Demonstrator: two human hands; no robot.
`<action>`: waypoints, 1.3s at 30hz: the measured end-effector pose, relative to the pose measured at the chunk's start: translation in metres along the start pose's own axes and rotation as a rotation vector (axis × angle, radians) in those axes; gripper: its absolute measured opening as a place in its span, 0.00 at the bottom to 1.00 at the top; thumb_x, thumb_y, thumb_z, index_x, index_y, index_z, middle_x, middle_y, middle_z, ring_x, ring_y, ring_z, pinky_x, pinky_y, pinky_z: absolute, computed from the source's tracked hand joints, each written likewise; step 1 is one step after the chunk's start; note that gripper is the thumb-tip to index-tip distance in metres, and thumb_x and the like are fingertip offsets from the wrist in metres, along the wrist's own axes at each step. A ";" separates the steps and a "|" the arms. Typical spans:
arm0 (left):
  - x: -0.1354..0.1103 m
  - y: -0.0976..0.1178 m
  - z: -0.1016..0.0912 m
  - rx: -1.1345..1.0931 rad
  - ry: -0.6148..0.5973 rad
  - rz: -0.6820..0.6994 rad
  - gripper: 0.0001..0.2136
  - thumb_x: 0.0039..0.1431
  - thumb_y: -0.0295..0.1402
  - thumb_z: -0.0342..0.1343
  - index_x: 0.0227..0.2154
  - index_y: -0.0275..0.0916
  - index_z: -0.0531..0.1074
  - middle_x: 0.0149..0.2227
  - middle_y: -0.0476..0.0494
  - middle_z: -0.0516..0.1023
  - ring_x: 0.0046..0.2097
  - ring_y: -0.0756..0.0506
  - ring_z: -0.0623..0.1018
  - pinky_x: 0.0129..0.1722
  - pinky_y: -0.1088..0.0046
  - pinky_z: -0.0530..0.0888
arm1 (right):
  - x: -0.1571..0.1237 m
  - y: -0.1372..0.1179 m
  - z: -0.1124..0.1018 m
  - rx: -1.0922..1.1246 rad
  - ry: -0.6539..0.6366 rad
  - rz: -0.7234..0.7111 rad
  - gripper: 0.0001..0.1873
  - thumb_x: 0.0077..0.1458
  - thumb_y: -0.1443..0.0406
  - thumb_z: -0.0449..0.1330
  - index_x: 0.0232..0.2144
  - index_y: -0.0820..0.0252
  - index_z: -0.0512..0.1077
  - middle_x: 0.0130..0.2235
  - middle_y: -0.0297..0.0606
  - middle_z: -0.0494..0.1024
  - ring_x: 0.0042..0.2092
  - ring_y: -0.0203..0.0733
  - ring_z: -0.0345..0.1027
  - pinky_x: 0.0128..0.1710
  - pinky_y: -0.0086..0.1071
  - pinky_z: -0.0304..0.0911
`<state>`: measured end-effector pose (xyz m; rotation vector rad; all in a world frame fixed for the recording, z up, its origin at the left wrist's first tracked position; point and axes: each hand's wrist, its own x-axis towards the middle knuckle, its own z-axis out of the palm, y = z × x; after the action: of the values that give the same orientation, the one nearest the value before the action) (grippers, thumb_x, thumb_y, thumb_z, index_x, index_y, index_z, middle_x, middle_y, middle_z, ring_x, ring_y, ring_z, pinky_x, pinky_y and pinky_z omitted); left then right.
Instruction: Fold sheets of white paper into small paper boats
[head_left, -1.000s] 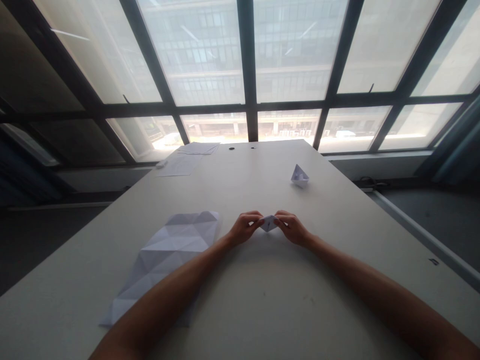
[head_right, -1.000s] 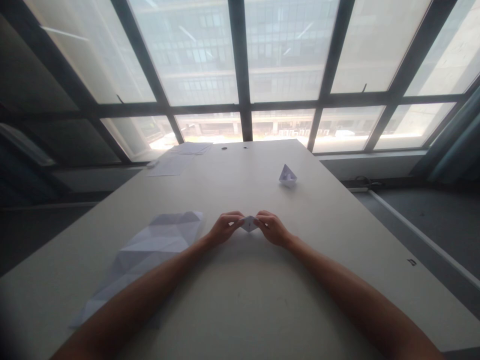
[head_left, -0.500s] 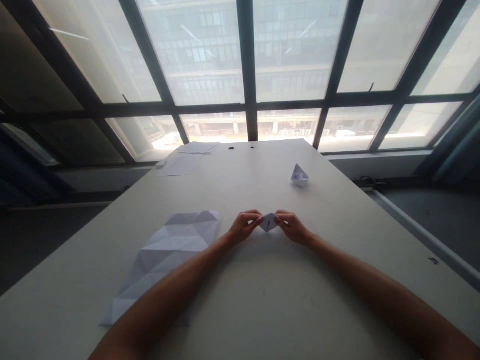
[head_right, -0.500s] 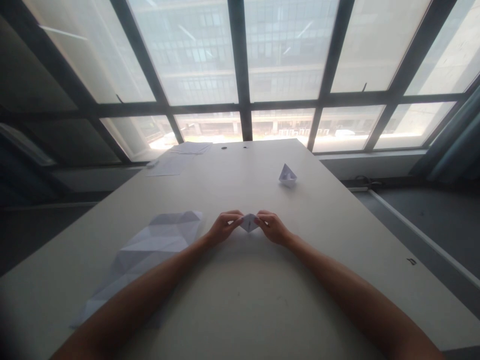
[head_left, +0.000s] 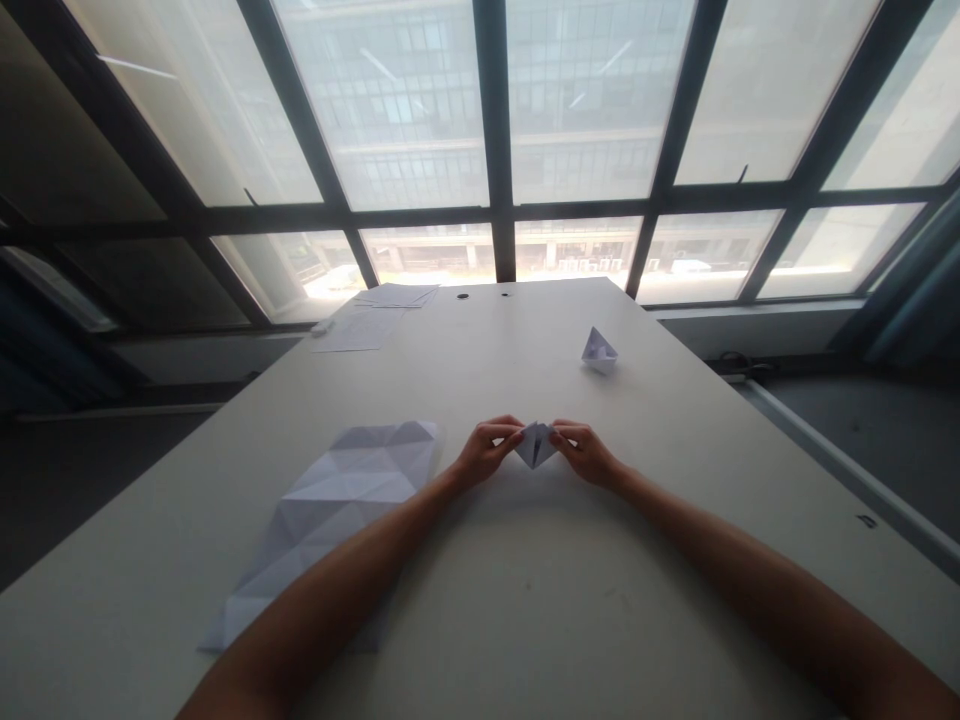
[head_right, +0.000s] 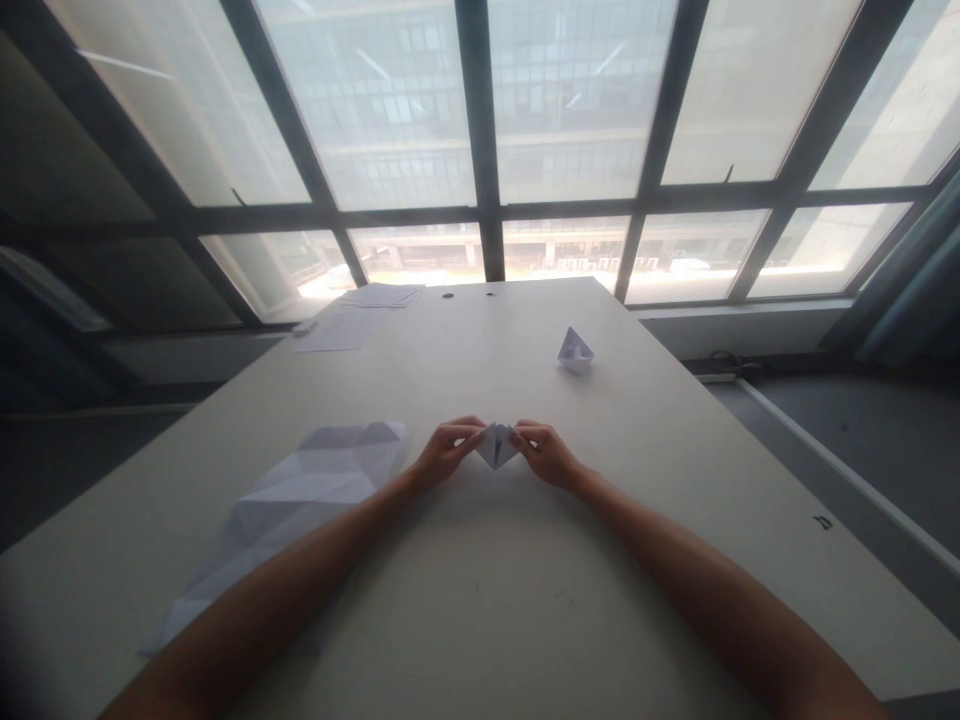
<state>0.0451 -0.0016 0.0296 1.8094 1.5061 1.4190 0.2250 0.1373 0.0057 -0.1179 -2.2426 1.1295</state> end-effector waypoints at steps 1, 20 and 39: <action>0.000 0.000 0.000 -0.008 0.008 -0.003 0.18 0.66 0.43 0.53 0.31 0.36 0.80 0.36 0.40 0.77 0.38 0.45 0.75 0.40 0.71 0.70 | 0.000 0.000 0.000 0.009 0.005 0.001 0.25 0.66 0.51 0.49 0.22 0.59 0.66 0.28 0.35 0.67 0.30 0.38 0.60 0.32 0.32 0.57; 0.005 -0.016 -0.005 -0.037 0.355 -0.068 0.16 0.58 0.41 0.62 0.20 0.35 0.73 0.26 0.48 0.72 0.28 0.51 0.69 0.28 0.76 0.65 | 0.004 0.024 -0.006 0.164 0.310 0.162 0.30 0.56 0.42 0.57 0.18 0.61 0.69 0.22 0.37 0.70 0.26 0.38 0.63 0.25 0.30 0.58; 0.007 -0.036 -0.003 -0.762 0.409 -0.324 0.16 0.48 0.39 0.70 0.36 0.32 0.79 0.38 0.41 0.81 0.42 0.44 0.78 0.51 0.60 0.73 | 0.007 0.028 -0.011 0.341 0.417 0.358 0.23 0.50 0.48 0.63 0.22 0.63 0.75 0.24 0.41 0.77 0.26 0.38 0.67 0.29 0.32 0.62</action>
<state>0.0242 0.0168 0.0050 0.8214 1.1062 1.9051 0.2205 0.1648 -0.0074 -0.5751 -1.6752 1.5002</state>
